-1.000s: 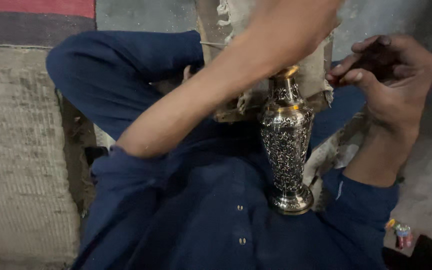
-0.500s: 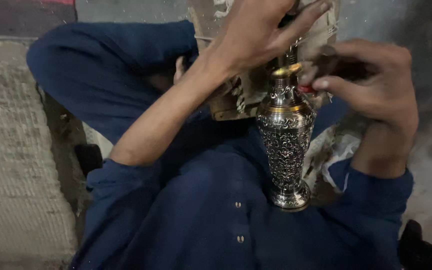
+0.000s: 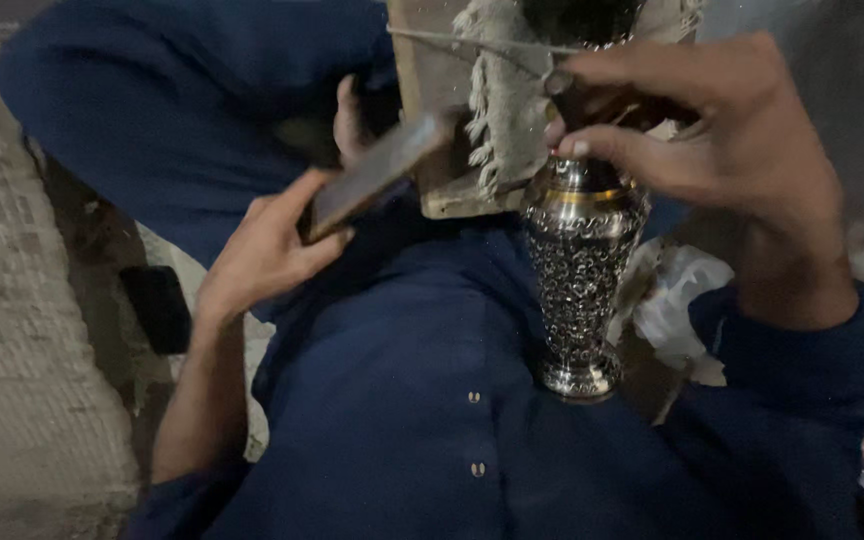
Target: The person sits cross-legged on the floor with an ornate silver vase held against a wooden support. They hold a small chisel against the vase surface and strike it with a wooden mallet, working the pattern around the vase's neck and body.
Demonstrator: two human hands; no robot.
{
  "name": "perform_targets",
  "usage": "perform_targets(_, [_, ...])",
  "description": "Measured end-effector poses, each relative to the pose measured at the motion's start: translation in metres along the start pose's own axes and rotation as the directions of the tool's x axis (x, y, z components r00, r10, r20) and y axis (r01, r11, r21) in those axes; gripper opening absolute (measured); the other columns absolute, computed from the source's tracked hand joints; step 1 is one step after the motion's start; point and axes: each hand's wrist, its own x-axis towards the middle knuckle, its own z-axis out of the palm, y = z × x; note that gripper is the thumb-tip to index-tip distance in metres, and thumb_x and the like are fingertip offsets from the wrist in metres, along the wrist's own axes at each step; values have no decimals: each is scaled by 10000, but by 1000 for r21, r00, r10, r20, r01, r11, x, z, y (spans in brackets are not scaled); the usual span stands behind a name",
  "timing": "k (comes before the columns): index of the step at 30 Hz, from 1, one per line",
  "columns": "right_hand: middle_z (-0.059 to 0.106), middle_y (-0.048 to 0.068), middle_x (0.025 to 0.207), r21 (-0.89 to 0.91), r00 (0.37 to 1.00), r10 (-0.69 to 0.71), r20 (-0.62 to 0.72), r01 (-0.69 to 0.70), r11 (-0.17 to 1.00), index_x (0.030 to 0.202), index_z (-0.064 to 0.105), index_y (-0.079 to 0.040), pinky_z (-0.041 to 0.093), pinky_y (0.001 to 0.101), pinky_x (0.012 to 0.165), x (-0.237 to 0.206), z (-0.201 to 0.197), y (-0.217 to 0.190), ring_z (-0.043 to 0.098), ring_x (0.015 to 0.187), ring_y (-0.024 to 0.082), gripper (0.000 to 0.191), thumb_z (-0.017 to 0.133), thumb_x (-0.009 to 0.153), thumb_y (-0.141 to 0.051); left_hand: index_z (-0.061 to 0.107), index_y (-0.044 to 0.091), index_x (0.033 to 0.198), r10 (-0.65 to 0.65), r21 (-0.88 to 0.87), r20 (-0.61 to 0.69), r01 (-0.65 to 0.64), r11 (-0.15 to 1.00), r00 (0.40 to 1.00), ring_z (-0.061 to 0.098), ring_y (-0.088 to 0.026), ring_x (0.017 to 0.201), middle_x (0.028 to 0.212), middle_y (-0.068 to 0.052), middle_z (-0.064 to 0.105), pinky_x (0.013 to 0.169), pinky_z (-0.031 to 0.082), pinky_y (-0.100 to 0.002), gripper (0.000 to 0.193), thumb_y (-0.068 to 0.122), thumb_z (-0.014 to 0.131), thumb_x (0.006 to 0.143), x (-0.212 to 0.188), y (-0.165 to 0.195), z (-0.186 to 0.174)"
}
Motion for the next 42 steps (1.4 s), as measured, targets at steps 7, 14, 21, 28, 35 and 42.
perform_targets(7, [750, 182, 1095, -55, 997, 76, -28, -77, 995, 1317, 653, 8, 654, 345, 825, -2, 1, -4, 769, 999, 262, 409, 825, 955, -77, 360, 5, 1497, 337, -204, -344, -420, 884, 877, 673, -191, 933, 1096, -201, 674, 855, 552, -328, 624, 86, 688, 972, 15, 25, 28])
perform_targets(14, [745, 204, 1125, -23, 1000, -29, 5, 30, 999, 1351, 630, 9, 660, 362, 877, -1, -1, 10, 762, 1038, 289, 437, 816, 964, -72, 377, 84, 1471, 380, -15, -373, -415, 910, 846, 746, -357, 1071, 1169, -234, 697, 1122, 547, -427, 643, 33, 712, 925, 35, 42, 31])
perform_targets(21, [752, 182, 1062, -48, 999, 22, -39, -24, 999, 1262, 675, 23, 665, 356, 843, -6, 1, 10, 777, 984, 268, 370, 856, 958, -85, 295, 125, 1576, 434, -93, -458, -527, 845, 776, 658, -383, 1348, 1411, -234, 618, 1139, 548, -402, 718, -13, 645, 964, 36, 48, 29])
perform_targets(28, [737, 177, 1102, 9, 994, -102, -32, 102, 995, 1323, 633, 49, 661, 303, 882, -6, 0, 18, 765, 1032, 243, 370, 810, 1026, -84, 393, 94, 1517, 534, 250, -437, -472, 845, 724, 631, -408, 1222, 1300, -221, 613, 1054, 533, -468, 706, -8, 739, 911, 45, 53, 19])
perform_targets(35, [749, 177, 1028, -63, 1000, -21, -9, 21, 998, 1255, 677, 38, 660, 312, 802, -4, -2, 12, 770, 946, 238, 362, 868, 981, -102, 390, 125, 1525, 597, 287, -441, -526, 801, 670, 614, -386, 1219, 1259, -197, 585, 1060, 535, -464, 752, -81, 711, 877, 44, 49, 11])
perform_targets(42, [748, 182, 1039, -79, 1000, -17, 16, 18, 997, 1274, 682, 34, 655, 318, 807, -3, -5, 10, 769, 942, 246, 389, 874, 962, -99, 344, 179, 1574, 589, 197, -428, -565, 801, 685, 630, -325, 1236, 1294, -136, 573, 1070, 554, -404, 755, -79, 659, 938, 46, 45, 7])
